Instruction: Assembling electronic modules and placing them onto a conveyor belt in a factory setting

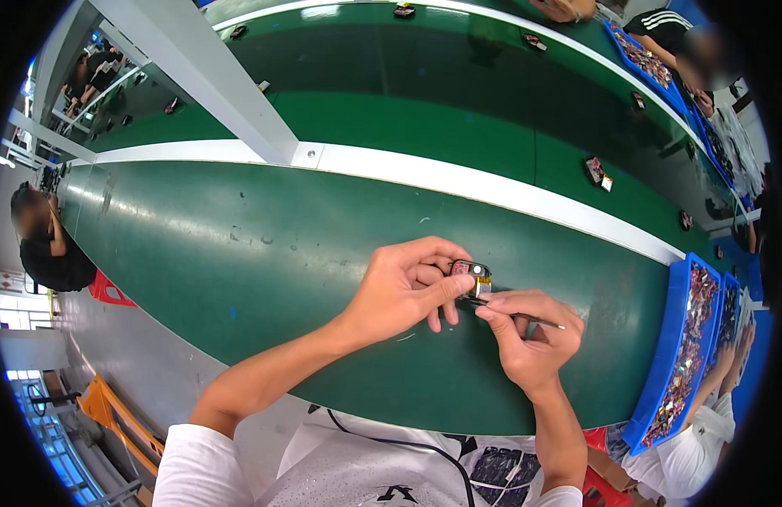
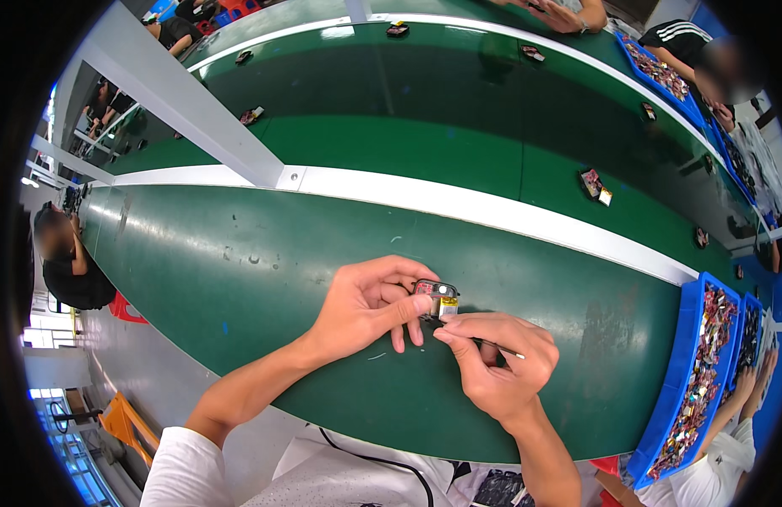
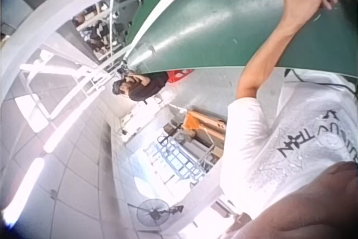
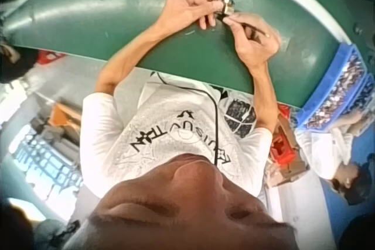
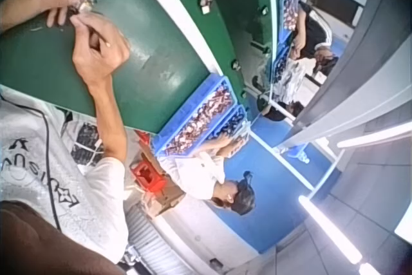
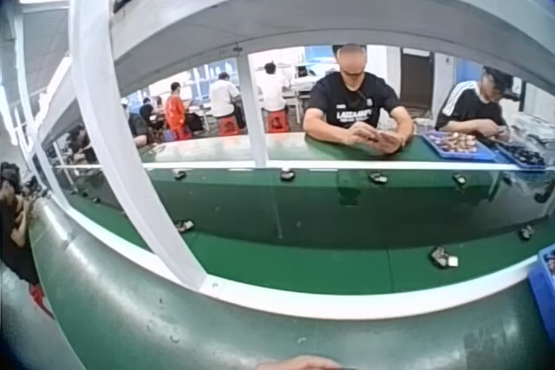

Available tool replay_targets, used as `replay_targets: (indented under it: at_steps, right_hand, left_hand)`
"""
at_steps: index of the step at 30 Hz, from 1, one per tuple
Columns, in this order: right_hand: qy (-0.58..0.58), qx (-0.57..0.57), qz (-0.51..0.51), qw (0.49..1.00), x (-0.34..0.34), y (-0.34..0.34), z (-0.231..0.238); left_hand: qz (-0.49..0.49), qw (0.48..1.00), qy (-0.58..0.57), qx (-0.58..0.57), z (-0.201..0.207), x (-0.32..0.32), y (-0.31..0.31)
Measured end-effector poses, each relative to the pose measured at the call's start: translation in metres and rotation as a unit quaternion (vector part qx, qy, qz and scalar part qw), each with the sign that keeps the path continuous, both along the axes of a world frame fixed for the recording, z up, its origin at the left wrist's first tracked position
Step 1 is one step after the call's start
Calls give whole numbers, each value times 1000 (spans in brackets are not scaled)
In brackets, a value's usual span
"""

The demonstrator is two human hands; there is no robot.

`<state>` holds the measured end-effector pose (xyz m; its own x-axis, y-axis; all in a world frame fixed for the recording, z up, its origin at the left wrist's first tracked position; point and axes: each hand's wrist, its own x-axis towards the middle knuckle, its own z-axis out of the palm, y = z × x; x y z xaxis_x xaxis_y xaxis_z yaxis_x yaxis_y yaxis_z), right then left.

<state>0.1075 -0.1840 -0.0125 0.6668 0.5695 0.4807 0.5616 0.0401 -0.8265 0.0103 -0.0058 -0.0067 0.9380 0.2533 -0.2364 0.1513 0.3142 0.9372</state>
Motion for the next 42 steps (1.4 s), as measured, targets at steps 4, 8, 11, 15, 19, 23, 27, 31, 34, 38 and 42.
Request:
replay_targets:
  at_steps: [4, 8, 11, 15, 19, 23, 27, 31, 34, 38, 42]
  right_hand:
    - [-3, -9, 6, 1000, -1, 0, 3]
    - [-43, -4, 11, 999, -2, 3, 3]
    - [-43, -8, 13, 999, -4, 4, 3]
    - [-47, -7, 5, 999, -6, 3, 0]
    - [-54, 1, -5, 999, -5, 7, 2]
    - [2, 96, -74, 993, 5, 3, -8]
    - [8, 103, -100, 990, 6, 4, -3]
    - [-4, 108, -110, 988, 6, 5, -5]
    - [-15, 105, -119, 987, 8, 4, -5]
    - [-10, 91, -100, 991, 4, 7, -7]
    - [-20, 75, -81, 994, 4, 1, -12]
  left_hand:
    - [-17, 1000, 4, 6, 1, 1, 1]
    - [-8, 1000, 13, 12, -1, 0, -1]
    - [1, 1000, 19, 17, 0, 1, -1]
    - [-6, 999, 23, 32, -2, 2, -2]
    - [18, 999, 21, 39, 1, 5, 4]
    - [73, 991, 0, 111, 5, 51, 34]
    - [166, 955, -32, 245, -5, 114, 106]
    - [237, 905, 25, 353, -6, 139, 147]
    - [309, 816, 90, 481, -5, 149, 162]
    - [337, 693, -48, 636, -19, 173, 153]
    - [15, 904, -30, 426, 8, 220, 74]
